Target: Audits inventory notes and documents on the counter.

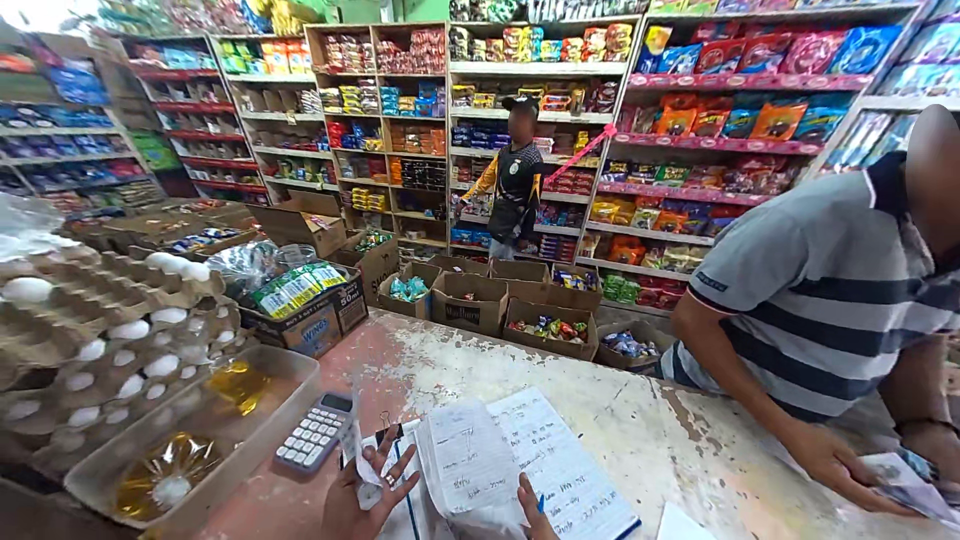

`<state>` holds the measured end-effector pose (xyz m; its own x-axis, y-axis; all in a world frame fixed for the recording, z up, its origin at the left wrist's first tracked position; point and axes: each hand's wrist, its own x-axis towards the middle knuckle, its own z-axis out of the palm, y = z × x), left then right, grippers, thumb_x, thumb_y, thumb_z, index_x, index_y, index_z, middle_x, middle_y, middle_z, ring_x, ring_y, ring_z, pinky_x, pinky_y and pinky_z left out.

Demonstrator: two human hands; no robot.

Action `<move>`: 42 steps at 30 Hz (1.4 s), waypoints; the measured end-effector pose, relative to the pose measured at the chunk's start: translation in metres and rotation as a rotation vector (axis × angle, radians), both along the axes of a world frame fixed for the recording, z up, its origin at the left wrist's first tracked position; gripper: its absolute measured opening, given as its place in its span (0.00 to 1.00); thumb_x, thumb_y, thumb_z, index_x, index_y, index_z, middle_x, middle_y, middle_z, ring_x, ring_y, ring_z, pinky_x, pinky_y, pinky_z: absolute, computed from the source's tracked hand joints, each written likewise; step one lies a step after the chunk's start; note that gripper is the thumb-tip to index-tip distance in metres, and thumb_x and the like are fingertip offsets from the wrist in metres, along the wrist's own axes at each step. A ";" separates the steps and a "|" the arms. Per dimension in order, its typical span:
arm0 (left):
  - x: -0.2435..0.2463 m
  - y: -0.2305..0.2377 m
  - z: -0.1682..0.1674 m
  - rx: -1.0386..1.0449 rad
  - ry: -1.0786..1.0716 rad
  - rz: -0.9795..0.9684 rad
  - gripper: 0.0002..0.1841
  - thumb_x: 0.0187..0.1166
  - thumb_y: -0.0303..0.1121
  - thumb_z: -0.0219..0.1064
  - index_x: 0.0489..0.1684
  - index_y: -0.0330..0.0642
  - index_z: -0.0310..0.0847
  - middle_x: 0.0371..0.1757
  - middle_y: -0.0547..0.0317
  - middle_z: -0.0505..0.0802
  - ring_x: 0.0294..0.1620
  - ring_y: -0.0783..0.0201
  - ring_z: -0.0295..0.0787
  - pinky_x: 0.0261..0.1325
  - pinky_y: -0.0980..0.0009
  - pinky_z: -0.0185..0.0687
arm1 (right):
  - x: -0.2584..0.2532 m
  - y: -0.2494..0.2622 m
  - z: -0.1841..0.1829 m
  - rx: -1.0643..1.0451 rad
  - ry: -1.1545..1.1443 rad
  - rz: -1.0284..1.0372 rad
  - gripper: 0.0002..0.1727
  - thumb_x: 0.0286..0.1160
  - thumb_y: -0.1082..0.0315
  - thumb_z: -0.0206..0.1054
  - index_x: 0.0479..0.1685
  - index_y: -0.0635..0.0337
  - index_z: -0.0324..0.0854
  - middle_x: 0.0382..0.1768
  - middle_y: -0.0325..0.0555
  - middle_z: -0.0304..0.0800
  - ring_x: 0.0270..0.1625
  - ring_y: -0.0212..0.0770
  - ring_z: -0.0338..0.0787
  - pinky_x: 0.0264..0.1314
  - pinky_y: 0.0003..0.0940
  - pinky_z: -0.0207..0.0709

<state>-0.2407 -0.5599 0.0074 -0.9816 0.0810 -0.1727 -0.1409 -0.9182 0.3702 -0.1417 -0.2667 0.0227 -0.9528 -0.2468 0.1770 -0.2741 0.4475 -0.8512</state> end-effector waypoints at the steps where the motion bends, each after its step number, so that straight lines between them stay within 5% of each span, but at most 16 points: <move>1: -0.001 0.000 -0.001 0.006 0.005 0.002 0.22 0.88 0.45 0.43 0.30 0.56 0.84 0.77 0.55 0.86 0.72 0.39 0.85 0.57 0.35 0.85 | 0.000 0.000 0.005 0.026 -0.036 0.003 0.50 0.59 0.83 0.72 0.90 0.74 0.53 0.88 0.69 0.60 0.81 0.59 0.79 0.81 0.54 0.75; 4: 0.000 0.002 0.002 -0.015 0.008 0.031 0.23 0.88 0.43 0.42 0.27 0.55 0.82 0.74 0.55 0.87 0.72 0.42 0.86 0.59 0.37 0.85 | -0.001 -0.002 0.014 0.106 -0.138 0.038 0.44 0.66 0.79 0.71 0.89 0.71 0.60 0.66 0.68 0.87 0.63 0.61 0.92 0.70 0.60 0.81; 10: 0.006 -0.001 0.004 -0.026 -0.054 0.083 0.22 0.92 0.44 0.40 0.38 0.52 0.83 0.71 0.50 0.89 0.70 0.39 0.86 0.61 0.36 0.84 | 0.011 -0.009 -0.006 -0.184 -0.297 0.284 0.37 0.72 0.73 0.75 0.84 0.69 0.67 0.75 0.57 0.84 0.61 0.45 0.95 0.67 0.43 0.88; 15: 0.005 -0.003 0.002 -0.035 -0.074 0.081 0.24 0.91 0.43 0.39 0.30 0.53 0.81 0.70 0.53 0.90 0.69 0.42 0.87 0.60 0.38 0.84 | 0.010 0.010 -0.011 -0.356 -0.026 0.045 0.11 0.74 0.74 0.71 0.52 0.69 0.87 0.53 0.49 0.96 0.48 0.35 0.96 0.54 0.34 0.90; 17: 0.005 -0.003 0.004 -0.026 -0.092 0.092 0.23 0.91 0.42 0.40 0.31 0.52 0.80 0.68 0.53 0.91 0.69 0.43 0.88 0.60 0.37 0.84 | 0.005 0.027 -0.009 -0.283 0.065 -0.111 0.09 0.74 0.73 0.71 0.48 0.68 0.88 0.47 0.45 0.97 0.45 0.30 0.94 0.54 0.31 0.88; 23: 0.002 -0.004 0.008 0.032 -0.127 0.106 0.24 0.92 0.44 0.40 0.31 0.51 0.82 0.65 0.53 0.93 0.66 0.43 0.90 0.58 0.38 0.86 | 0.012 0.059 -0.010 -0.090 0.017 -0.287 0.15 0.74 0.69 0.72 0.54 0.69 0.88 0.53 0.50 0.96 0.57 0.36 0.93 0.67 0.38 0.82; 28: 0.001 -0.002 0.002 0.049 -0.137 0.094 0.23 0.91 0.45 0.42 0.30 0.51 0.83 0.63 0.54 0.94 0.66 0.45 0.90 0.59 0.38 0.86 | 0.018 0.062 -0.014 -0.025 -0.031 -0.290 0.17 0.76 0.65 0.73 0.57 0.67 0.88 0.54 0.52 0.95 0.55 0.39 0.93 0.63 0.40 0.84; 32: 0.002 -0.001 0.004 0.044 -0.142 0.099 0.22 0.92 0.46 0.41 0.45 0.48 0.84 0.62 0.51 0.94 0.62 0.45 0.92 0.58 0.42 0.87 | 0.020 0.054 -0.019 0.002 -0.041 -0.221 0.20 0.75 0.63 0.74 0.60 0.68 0.88 0.59 0.58 0.93 0.64 0.48 0.92 0.72 0.49 0.81; 37: 0.003 0.008 0.017 -0.029 -0.231 0.223 0.15 0.93 0.33 0.43 0.54 0.40 0.77 0.45 0.48 0.95 0.40 0.56 0.97 0.40 0.62 0.95 | 0.021 0.048 -0.023 0.060 -0.049 -0.161 0.22 0.75 0.63 0.74 0.62 0.70 0.86 0.63 0.62 0.90 0.71 0.56 0.87 0.78 0.54 0.76; 39: 0.004 0.012 0.025 -0.120 -0.358 0.278 0.09 0.90 0.28 0.48 0.52 0.38 0.74 0.36 0.50 0.92 0.29 0.63 0.93 0.32 0.70 0.92 | 0.024 0.046 -0.027 0.070 -0.029 -0.151 0.22 0.74 0.64 0.74 0.61 0.72 0.86 0.64 0.64 0.90 0.74 0.60 0.85 0.80 0.57 0.74; 42: 0.005 0.009 0.019 -0.063 -0.376 0.246 0.12 0.90 0.28 0.46 0.50 0.35 0.78 0.33 0.52 0.92 0.21 0.69 0.88 0.23 0.79 0.86 | 0.028 0.045 -0.029 0.089 -0.036 -0.146 0.21 0.74 0.64 0.74 0.60 0.70 0.87 0.65 0.63 0.90 0.77 0.63 0.82 0.82 0.60 0.70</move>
<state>-0.2360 -0.5512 0.0267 -0.8386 -0.1688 -0.5179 -0.0570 -0.9183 0.3917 -0.1140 -0.2216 -0.0067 -0.9850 -0.1185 0.1258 -0.1707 0.5545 -0.8145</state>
